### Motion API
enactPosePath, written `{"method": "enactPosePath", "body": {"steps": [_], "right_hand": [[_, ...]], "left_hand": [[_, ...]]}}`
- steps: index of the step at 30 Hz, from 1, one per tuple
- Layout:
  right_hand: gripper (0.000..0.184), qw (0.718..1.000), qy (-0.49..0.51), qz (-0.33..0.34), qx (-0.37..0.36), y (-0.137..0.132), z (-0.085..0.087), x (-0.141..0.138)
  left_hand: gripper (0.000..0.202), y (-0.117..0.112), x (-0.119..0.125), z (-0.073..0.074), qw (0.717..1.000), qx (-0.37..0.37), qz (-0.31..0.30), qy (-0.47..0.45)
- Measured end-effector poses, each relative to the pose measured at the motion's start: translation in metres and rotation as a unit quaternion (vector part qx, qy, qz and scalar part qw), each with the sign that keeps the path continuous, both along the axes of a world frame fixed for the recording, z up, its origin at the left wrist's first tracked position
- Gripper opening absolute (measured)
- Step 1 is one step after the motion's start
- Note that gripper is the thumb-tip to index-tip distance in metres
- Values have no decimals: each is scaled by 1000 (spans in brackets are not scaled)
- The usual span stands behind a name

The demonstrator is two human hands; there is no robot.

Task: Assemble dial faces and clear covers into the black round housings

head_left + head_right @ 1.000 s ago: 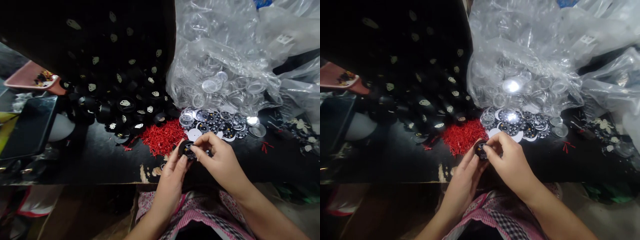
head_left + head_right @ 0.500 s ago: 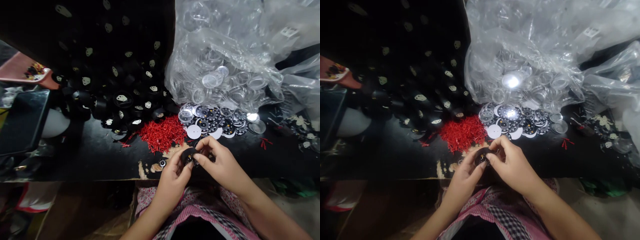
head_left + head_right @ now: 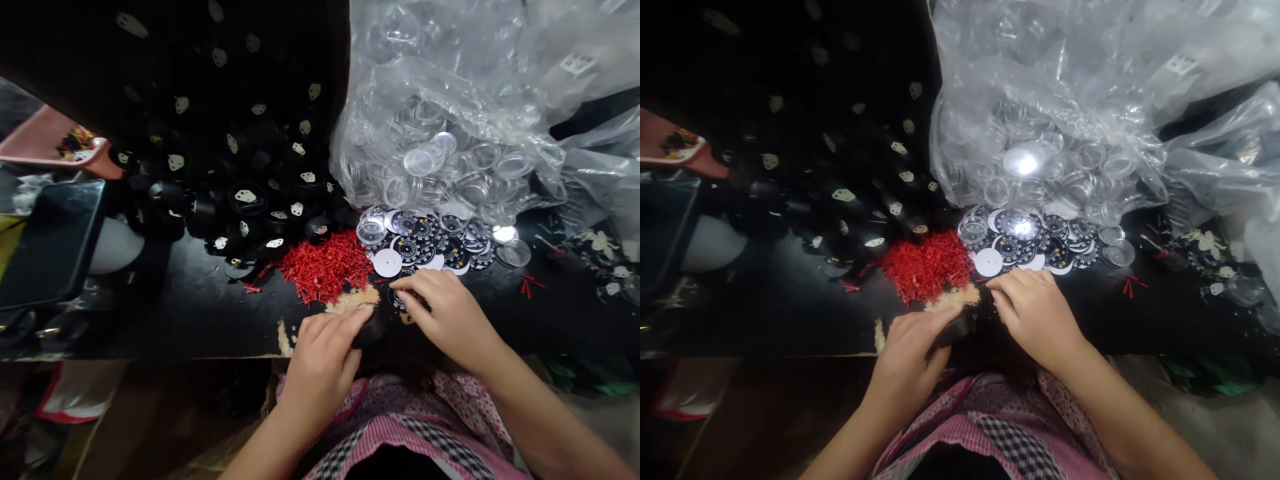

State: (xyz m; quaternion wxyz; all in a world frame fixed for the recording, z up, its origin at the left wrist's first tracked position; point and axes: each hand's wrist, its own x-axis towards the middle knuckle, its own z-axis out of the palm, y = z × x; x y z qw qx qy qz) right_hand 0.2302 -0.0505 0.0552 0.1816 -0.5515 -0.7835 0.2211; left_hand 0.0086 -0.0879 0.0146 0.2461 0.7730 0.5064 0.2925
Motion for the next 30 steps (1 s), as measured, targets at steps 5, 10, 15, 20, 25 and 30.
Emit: {"method": "enactPosePath", "body": {"steps": [5, 10, 15, 20, 25, 30], "right_hand": [[16, 979, -184, 34, 78, 23, -16, -21], [14, 990, -120, 45, 64, 26, -12, -26], [5, 990, 141, 6, 5, 11, -3, -25], [8, 974, 227, 21, 3, 8, -3, -23], [12, 977, 213, -25, 3, 6, 4, -22], [9, 992, 116, -41, -2, 1, 9, -30]], "left_hand": [[35, 1, 5, 10, 951, -196, 187, -153], [28, 7, 20, 19, 717, -384, 238, -531], [17, 15, 33, 26, 557, -484, 196, -646], [3, 19, 41, 30, 477, -510, 216, -682], [12, 19, 44, 31, 564, -421, 203, -681], [17, 13, 45, 28, 651, -369, 217, -627]]}}
